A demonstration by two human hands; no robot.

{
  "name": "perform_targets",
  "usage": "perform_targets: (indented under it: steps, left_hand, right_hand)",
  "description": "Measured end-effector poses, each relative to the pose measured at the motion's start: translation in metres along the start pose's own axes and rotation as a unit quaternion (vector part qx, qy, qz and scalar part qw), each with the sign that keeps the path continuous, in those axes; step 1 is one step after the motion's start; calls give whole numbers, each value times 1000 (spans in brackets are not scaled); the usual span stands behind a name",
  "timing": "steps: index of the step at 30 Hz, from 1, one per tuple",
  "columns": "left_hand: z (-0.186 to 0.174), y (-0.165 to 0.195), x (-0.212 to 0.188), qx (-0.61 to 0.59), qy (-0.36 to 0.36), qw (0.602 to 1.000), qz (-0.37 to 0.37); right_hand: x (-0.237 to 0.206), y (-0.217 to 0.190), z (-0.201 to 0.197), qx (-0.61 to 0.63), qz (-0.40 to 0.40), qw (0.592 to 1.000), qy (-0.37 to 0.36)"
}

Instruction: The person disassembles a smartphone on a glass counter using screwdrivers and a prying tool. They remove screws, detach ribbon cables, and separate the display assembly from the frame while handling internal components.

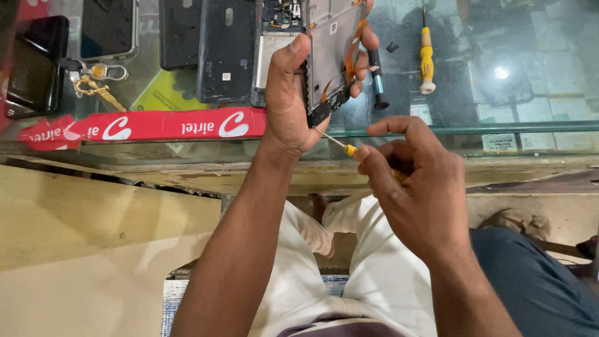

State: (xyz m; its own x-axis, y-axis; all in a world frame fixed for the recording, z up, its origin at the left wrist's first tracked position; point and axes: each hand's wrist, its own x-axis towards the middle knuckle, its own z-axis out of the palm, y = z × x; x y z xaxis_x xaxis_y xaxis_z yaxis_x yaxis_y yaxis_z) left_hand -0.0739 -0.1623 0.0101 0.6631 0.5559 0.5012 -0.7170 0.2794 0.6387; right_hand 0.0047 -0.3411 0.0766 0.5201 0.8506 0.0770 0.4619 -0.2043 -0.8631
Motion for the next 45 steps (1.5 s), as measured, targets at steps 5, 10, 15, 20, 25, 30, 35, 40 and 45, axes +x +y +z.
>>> perform_targets:
  steps: [5, 10, 15, 20, 25, 30, 35, 40, 45]
  left_hand:
    - [2, 0, 1, 3, 7, 1000, 6]
    - [2, 1, 0, -15, 13, 1000, 6]
    - [0, 0, 0, -16, 15, 1000, 9]
    - [-2, -1, 1, -19, 9, 1000, 23]
    - [-2, -1, 0, -55, 25, 998, 18]
    - [-1, 0, -1, -71, 45, 996, 20]
    - [-1, 1, 0, -72, 57, 995, 27]
    - [4, 5, 2, -71, 69, 995, 22]
    - [7, 9, 5, -69, 86, 994, 23]
  right_hand:
    - [0, 3, 1, 17, -92, 996, 4]
    - [-1, 5, 1, 11, 61, 998, -29]
    - [0, 6, 0, 10, -21, 1000, -4]
    - [0, 9, 0, 3, -67, 998, 3]
    - [-2, 13, 4, 16, -48, 999, 13]
    - [-4, 22, 1, 38, -108, 992, 56]
    - [4, 20, -8, -43, -72, 981, 176]
    - [49, 29, -30, -290, -272, 891, 218]
    - [99, 67, -45, -279, -242, 906, 205]
